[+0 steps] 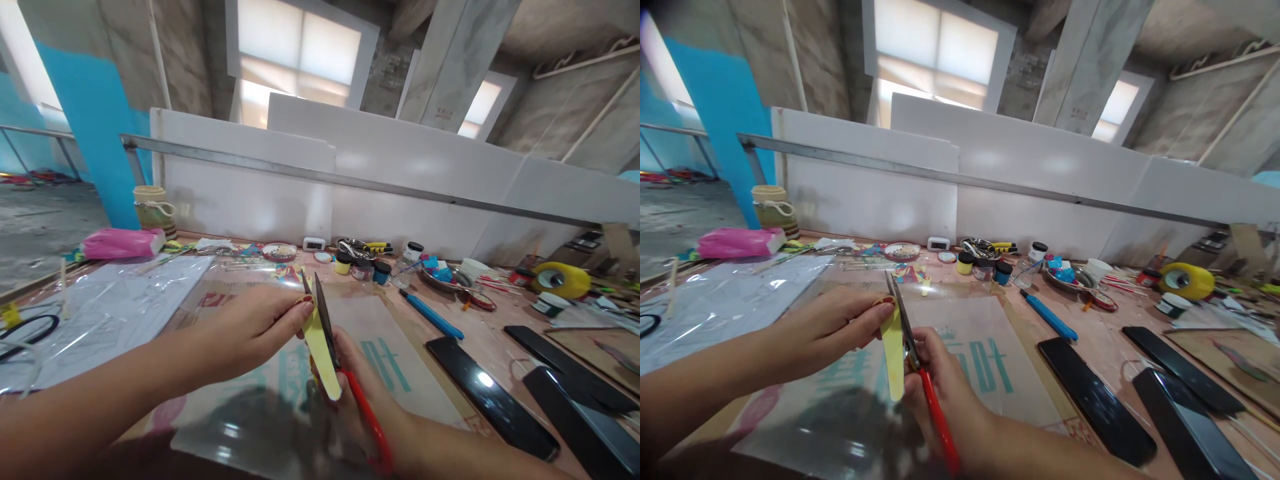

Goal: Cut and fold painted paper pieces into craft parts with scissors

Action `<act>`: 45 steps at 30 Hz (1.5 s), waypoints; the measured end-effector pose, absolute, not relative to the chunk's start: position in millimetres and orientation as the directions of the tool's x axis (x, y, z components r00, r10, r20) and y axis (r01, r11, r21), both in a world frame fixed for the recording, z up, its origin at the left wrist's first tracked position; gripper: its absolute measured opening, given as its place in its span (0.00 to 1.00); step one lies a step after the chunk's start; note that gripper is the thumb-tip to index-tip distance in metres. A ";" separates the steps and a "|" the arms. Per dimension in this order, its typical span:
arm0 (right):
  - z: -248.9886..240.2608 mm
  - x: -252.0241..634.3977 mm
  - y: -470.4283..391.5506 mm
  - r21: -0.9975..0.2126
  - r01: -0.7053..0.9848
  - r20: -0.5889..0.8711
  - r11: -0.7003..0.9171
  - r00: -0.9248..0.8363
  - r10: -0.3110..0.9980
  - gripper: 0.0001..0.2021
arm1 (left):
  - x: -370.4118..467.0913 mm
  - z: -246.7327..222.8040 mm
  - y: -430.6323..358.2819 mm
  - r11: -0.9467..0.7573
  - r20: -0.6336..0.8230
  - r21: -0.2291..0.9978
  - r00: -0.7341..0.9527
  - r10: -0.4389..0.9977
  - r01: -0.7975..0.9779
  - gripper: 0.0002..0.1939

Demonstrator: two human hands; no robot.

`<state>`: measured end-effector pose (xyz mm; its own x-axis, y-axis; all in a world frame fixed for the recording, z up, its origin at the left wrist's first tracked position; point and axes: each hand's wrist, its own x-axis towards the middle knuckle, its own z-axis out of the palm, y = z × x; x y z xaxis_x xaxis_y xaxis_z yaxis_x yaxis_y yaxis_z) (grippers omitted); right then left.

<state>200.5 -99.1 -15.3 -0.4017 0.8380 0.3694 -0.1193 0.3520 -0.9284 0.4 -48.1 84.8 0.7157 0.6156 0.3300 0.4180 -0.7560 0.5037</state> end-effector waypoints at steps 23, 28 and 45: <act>-3.4 202.1 -99.5 -0.944 -0.025 0.312 0.329 -0.393 0.865 0.30 | -1.2 85.0 -45.9 -0.733 0.322 0.568 0.720 0.615 0.373 0.21; -11.9 203.8 -97.3 -0.944 0.012 0.304 0.330 -0.361 0.882 0.32 | -4.6 87.7 -45.6 -0.734 0.295 0.565 0.738 0.607 0.377 0.21; -4.1 198.4 -96.8 -0.961 -0.148 0.273 0.232 -0.387 0.881 0.32 | -7.3 85.1 -43.1 -0.738 0.349 0.599 0.728 0.590 0.311 0.22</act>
